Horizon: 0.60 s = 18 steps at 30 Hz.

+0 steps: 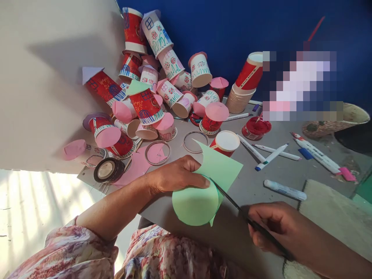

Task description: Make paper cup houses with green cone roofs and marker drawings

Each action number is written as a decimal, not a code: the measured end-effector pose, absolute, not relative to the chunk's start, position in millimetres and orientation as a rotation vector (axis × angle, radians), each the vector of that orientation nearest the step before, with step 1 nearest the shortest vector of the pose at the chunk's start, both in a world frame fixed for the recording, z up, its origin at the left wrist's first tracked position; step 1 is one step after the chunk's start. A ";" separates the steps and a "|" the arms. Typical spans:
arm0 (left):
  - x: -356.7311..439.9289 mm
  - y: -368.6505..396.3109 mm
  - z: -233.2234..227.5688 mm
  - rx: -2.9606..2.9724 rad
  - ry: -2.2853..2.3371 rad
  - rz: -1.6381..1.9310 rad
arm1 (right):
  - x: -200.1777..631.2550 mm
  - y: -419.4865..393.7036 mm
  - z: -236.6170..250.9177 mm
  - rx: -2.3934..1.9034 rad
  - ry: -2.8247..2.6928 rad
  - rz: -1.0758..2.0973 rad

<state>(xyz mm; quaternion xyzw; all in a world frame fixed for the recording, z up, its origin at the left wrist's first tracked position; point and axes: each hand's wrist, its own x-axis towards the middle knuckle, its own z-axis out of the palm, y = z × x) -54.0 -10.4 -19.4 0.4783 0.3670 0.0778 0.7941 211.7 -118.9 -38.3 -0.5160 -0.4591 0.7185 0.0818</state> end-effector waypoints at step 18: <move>-52.9 -10.5 -17.9 1.023 0.784 0.167 | 210.2 -119.9 -34.2 -1.546 -1.355 2.163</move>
